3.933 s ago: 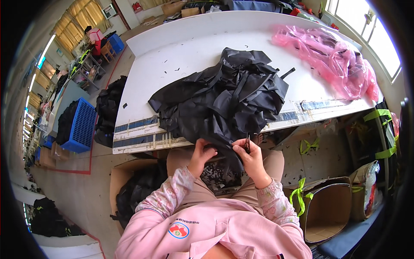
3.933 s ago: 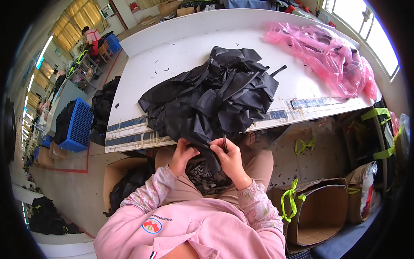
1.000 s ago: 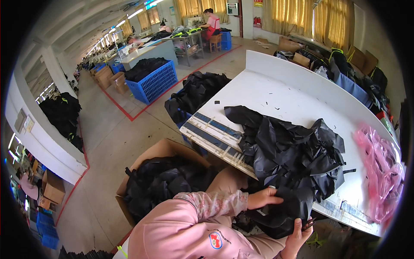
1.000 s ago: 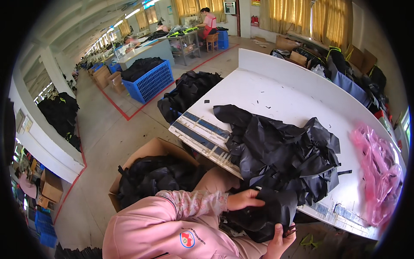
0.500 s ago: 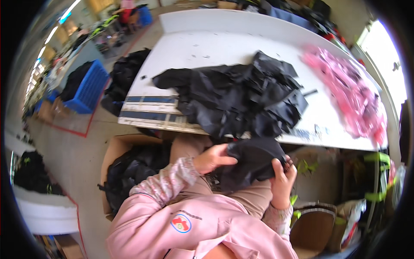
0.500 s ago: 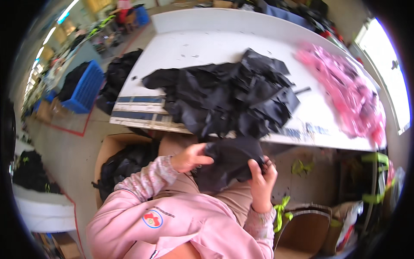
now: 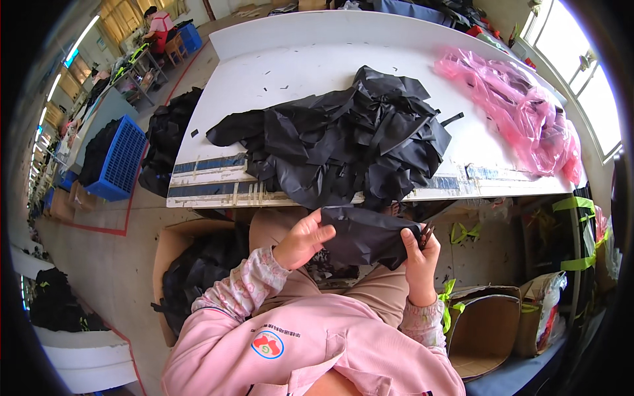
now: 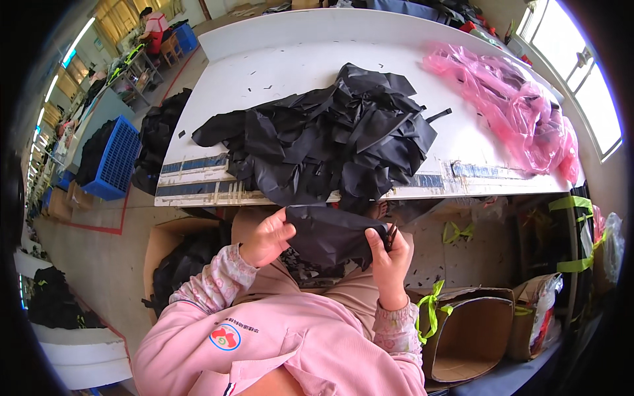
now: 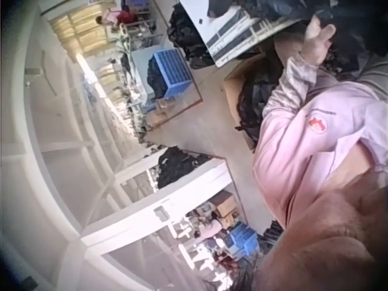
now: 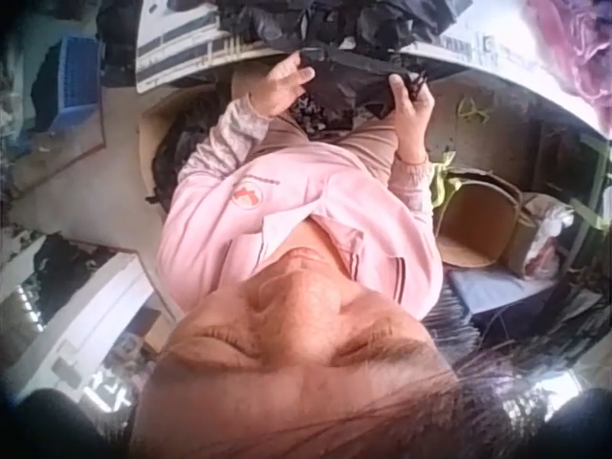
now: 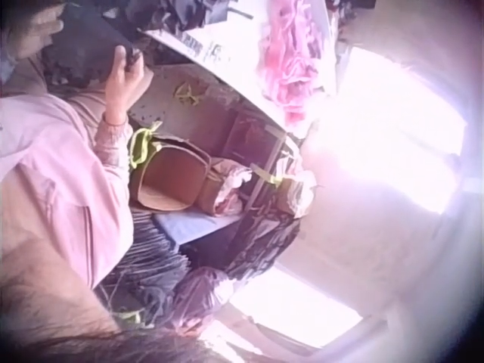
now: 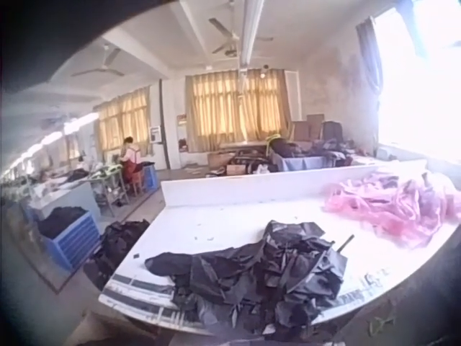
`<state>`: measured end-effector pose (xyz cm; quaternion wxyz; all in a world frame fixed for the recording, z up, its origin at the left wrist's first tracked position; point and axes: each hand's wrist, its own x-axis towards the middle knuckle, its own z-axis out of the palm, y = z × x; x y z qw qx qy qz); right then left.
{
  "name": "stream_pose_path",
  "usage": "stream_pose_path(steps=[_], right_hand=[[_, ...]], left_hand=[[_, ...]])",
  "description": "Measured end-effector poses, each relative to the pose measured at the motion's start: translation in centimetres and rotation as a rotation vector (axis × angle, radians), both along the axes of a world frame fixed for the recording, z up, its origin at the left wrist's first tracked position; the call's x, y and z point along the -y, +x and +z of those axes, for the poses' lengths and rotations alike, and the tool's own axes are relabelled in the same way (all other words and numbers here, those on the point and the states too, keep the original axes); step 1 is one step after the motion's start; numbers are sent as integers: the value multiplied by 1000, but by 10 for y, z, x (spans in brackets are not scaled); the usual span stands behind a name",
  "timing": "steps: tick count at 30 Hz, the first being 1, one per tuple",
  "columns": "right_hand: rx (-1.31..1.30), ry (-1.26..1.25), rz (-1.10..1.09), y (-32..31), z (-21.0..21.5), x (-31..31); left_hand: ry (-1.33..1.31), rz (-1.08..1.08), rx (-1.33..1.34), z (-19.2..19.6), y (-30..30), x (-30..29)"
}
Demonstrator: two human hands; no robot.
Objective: Use scissors to trim excess material and threads from black fabric pieces at a manufacturing workbench.
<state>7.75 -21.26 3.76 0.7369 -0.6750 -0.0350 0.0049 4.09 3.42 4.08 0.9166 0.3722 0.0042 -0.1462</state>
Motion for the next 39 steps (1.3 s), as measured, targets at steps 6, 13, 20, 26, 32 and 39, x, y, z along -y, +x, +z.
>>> stream_pose_path(steps=[6,13,20,26,32,39], right_hand=[[-17,9,2,-3,5,-4],[-49,-81,-82,1,-15,12],[332,-157,144,-18,25,-34],[452,-324,168,-11,8,-54],[474,-319,216,-11,14,-49],[397,-233,332,-3,23,-35]], left_hand=[[240,175,88,-16,-4,4],[588,400,228,3,2,-7],[884,307,389,3,1,9],[763,320,490,9,-6,18],[984,214,425,18,-8,10],[1190,278,795,22,-1,-3]])
